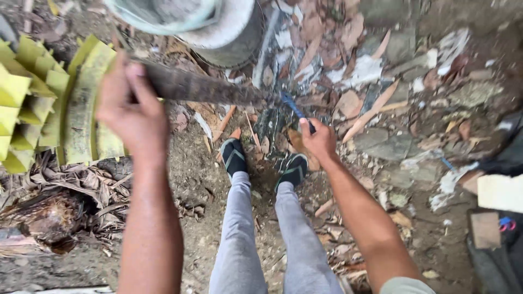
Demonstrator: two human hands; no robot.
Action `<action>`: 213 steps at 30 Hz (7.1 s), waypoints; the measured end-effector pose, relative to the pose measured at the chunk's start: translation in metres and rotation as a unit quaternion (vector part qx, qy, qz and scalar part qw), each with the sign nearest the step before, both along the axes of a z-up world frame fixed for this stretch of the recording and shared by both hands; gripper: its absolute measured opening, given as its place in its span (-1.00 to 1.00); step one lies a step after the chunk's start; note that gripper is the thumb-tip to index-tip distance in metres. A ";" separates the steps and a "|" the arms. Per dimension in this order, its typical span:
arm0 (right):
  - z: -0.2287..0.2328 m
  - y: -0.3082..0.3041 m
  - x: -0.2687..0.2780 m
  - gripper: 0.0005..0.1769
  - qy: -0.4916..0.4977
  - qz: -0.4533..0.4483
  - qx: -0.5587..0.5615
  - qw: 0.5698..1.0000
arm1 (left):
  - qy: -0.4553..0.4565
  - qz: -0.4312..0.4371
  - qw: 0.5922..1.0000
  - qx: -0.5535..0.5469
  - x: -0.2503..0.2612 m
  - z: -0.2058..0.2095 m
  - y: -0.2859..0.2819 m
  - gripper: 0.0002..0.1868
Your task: Dismantling a wooden frame and cleaning debris using a pry bar.
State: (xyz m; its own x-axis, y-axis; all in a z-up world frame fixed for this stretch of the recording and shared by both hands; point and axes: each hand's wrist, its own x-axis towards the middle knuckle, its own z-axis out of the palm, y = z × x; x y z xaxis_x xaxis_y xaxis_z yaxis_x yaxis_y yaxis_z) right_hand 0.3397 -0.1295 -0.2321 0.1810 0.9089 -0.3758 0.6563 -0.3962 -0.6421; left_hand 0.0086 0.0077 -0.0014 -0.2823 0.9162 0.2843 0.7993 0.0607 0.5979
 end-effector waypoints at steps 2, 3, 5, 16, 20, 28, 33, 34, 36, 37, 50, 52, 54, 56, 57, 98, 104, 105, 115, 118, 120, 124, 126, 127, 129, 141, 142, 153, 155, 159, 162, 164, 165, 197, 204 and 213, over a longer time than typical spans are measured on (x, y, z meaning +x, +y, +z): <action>0.038 0.041 0.000 -0.64 -0.014 0.028 0.040 0.999 | -0.006 0.006 1.000 0.028 0.005 0.005 -0.007 -0.77; 0.058 0.060 -0.001 -0.65 -0.028 0.046 0.065 0.996 | -0.011 0.003 0.999 0.041 0.009 0.006 -0.010 -0.77; 0.109 0.110 -0.018 -0.66 -0.006 0.086 0.116 0.989 | -0.021 0.019 0.999 0.041 0.013 0.013 -0.016 -0.75; 0.154 0.289 -0.198 -0.43 -0.008 0.204 0.074 0.976 | -0.082 0.060 0.995 0.011 -0.030 -0.004 -0.050 -0.70; 0.146 0.323 -0.248 -0.44 -0.026 0.157 0.009 0.987 | -0.122 0.063 0.990 0.009 -0.039 -0.007 -0.050 -0.69; 0.132 0.341 -0.284 -0.46 -0.118 0.165 -0.087 0.975 | -0.129 0.060 0.990 -0.002 -0.055 -0.009 -0.037 -0.69; 0.140 0.335 -0.284 -0.49 -0.183 0.145 -0.144 0.962 | -0.138 0.057 0.989 -0.008 -0.061 -0.018 -0.035 -0.70; 0.141 0.335 -0.280 -0.49 -0.184 0.143 -0.144 0.962 | -0.139 0.055 0.989 -0.008 -0.061 -0.020 -0.034 -0.70; 0.143 0.333 -0.274 -0.56 -0.183 0.114 -0.115 0.970 | -0.137 0.058 0.989 -0.002 -0.061 -0.022 -0.033 -0.70; 0.145 0.335 -0.271 -0.56 -0.182 0.112 -0.114 0.970 | -0.136 0.056 0.989 -0.001 -0.062 -0.022 -0.033 -0.70; 0.162 0.320 -0.221 -0.62 -0.045 0.063 -0.089 0.993 | -0.132 0.023 0.991 -0.011 -0.040 -0.015 -0.020 -0.68; 0.164 0.309 -0.212 -0.62 -0.082 0.074 -0.055 0.992 | -0.134 0.017 0.991 -0.010 -0.034 -0.011 -0.021 -0.69; 0.155 0.307 -0.199 -0.67 -0.108 0.089 -0.014 0.990 | -0.129 0.014 0.992 -0.002 -0.026 -0.009 -0.019 -0.70; 0.150 0.299 -0.187 -0.67 -0.109 0.084 0.013 0.990 | -0.128 0.009 0.992 0.005 -0.016 -0.006 -0.016 -0.70; 0.147 0.295 -0.184 -0.66 -0.107 0.082 0.037 0.990 | -0.123 0.007 0.992 0.009 -0.013 -0.004 -0.016 -0.70; -0.064 0.021 -0.044 -0.75 -0.085 0.139 -0.342 0.926 | -0.009 -0.035 0.999 0.024 -0.045 -0.027 -0.030 -0.66; -0.034 0.032 -0.035 -0.71 -0.037 0.132 -0.368 0.919 | -0.006 -0.027 1.000 0.009 -0.030 -0.018 -0.030 -0.69; -0.030 0.035 -0.034 -0.64 -0.025 0.101 -0.389 0.915 | 0.004 -0.032 0.999 0.014 -0.028 -0.018 -0.029 -0.69; -0.069 0.018 -0.035 -0.42 -0.026 0.058 -0.405 0.912 | -0.025 -0.033 0.999 0.035 -0.058 -0.035 -0.018 -0.63; -0.090 0.008 -0.031 -0.46 -0.030 0.052 -0.375 0.925 | -0.044 -0.005 0.999 0.019 -0.058 -0.033 -0.013 -0.60; -0.113 -0.009 -0.032 -0.55 -0.019 0.060 -0.313 0.948 | -0.023 -0.016 0.999 0.020 -0.079 -0.043 -0.021 -0.58; -0.119 -0.029 -0.040 -0.61 -0.044 0.073 -0.135 0.987 | -0.022 -0.005 1.000 0.002 -0.090 -0.045 -0.022 -0.53; -0.101 -0.012 -0.041 -0.64 0.003 0.061 -0.209 0.976 | -0.035 0.004 0.999 0.001 -0.110 -0.055 -0.029 -0.50; -0.087 -0.001 -0.041 -0.64 0.003 0.061 -0.207 0.976 | -0.035 0.004 0.999 0.003 -0.106 -0.052 -0.029 -0.50; -0.059 0.019 -0.040 -0.62 0.015 0.084 -0.336 0.938 | -0.052 -0.008 0.999 0.008 -0.098 -0.046 -0.031 -0.51; -0.024 0.064 -0.029 -0.78 -0.054 0.180 -0.352 0.917 | -0.001 -0.029 0.999 0.031 -0.054 -0.034 -0.017 -0.62; -0.024 0.065 -0.029 -0.78 -0.054 0.180 -0.353 0.917 | -0.001 -0.028 0.999 0.029 -0.052 -0.034 -0.016 -0.62; -0.035 0.051 -0.033 -0.76 -0.028 0.149 -0.383 0.911 | 0.007 -0.048 0.999 0.010 -0.039 -0.021 -0.016 -0.63; -0.031 0.054 -0.034 -0.77 -0.017 0.138 -0.396 0.908 | 0.003 -0.043 0.999 0.009 -0.037 -0.022 -0.016 -0.64; -0.043 0.050 -0.032 -0.83 -0.010 0.127 -0.379 0.917 | -0.011 -0.023 1.000 0.011 -0.042 -0.024 -0.016 -0.63; -0.027 0.060 -0.033 -0.84 -0.044 0.157 -0.370 0.915 | -0.008 -0.019 1.000 0.005 -0.043 -0.024 -0.018 -0.62; -0.030 0.057 -0.030 -0.77 -0.039 0.144 -0.364 0.920 | 0.002 -0.028 1.000 0.008 -0.044 -0.025 -0.021 -0.62; -0.032 0.055 -0.029 -0.71 -0.034 0.130 -0.356 0.925 | 0.012 -0.038 0.999 0.011 -0.045 -0.027 -0.023 -0.62; -0.095 0.033 -0.065 -0.73 0.046 -0.040 -0.170 0.984 | 0.036 -0.074 0.997 0.002 -0.149 -0.075 -0.041 -0.55; -0.068 0.011 -0.006 -0.54 -0.120 0.097 -0.341 0.927 | -0.156 0.010 0.987 0.022 -0.111 -0.065 -0.032 -0.61; -0.118 0.005 -0.026 -0.57 -0.132 0.114 -0.331 0.927 | -0.148 -0.037 0.988 0.019 -0.096 -0.056 -0.054 -0.54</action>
State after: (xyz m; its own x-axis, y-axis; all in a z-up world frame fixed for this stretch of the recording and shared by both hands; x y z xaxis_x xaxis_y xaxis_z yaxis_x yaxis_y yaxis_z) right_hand 0.3142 -0.1241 -0.3497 0.1775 0.5205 -0.8352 0.8710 -0.4782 -0.1129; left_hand -0.0874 -0.0463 -0.0569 -0.2909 0.9274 0.2350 0.5911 -0.0190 0.8064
